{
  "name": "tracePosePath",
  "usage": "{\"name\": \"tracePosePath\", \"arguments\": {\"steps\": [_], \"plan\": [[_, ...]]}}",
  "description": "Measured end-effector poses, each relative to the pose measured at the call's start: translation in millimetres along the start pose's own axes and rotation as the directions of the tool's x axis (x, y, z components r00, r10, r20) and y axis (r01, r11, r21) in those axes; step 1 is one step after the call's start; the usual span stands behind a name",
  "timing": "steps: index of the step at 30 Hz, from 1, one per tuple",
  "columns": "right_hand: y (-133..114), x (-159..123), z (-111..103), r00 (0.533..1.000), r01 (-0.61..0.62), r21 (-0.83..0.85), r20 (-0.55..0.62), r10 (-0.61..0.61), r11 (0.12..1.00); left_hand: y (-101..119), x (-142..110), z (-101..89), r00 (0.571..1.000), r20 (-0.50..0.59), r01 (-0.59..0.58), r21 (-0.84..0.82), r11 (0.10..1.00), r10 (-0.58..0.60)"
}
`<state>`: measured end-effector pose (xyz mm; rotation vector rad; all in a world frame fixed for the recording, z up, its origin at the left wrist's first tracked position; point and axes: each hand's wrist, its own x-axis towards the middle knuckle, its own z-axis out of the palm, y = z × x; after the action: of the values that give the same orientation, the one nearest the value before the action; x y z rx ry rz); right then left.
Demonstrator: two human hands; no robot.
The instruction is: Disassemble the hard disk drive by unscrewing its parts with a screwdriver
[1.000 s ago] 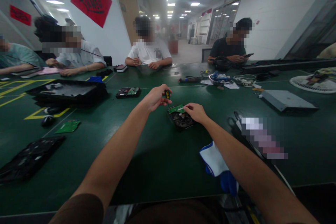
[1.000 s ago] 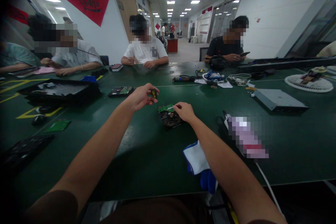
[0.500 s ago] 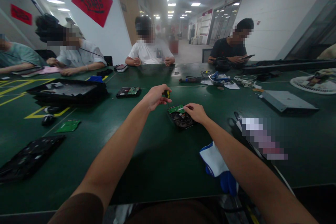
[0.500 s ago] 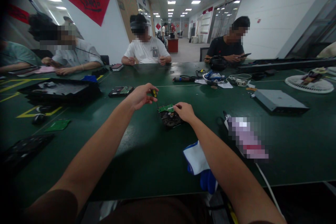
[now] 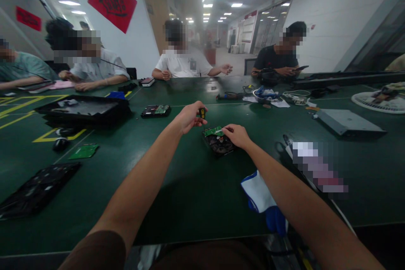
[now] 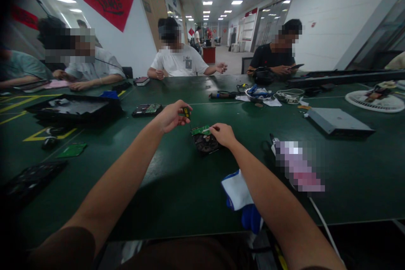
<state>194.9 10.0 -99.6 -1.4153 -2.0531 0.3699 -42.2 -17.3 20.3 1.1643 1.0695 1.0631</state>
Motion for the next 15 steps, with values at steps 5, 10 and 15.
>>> {"name": "tracePosePath", "arguments": {"steps": [5, 10, 15], "plan": [[-0.5, 0.4, -1.5, 1.000, 0.005, -0.001, 0.012, -0.005, 1.000, 0.2, -0.4, 0.7, 0.998, 0.046, 0.040, -0.016, 0.999, -0.040], [-0.6, 0.1, -2.5, 1.000, 0.015, -0.018, 0.022, -0.015, 1.000, -0.5, 1.3, -1.6, 0.998, 0.020, 0.063, -0.062, 0.996, -0.062], [-0.2, -0.6, -1.4, 1.000, 0.004, -0.002, 0.008, -0.004, 1.000, 1.3, -1.0, -1.5, 0.999, 0.000, 0.053, -0.003, 0.999, -0.053]]}}
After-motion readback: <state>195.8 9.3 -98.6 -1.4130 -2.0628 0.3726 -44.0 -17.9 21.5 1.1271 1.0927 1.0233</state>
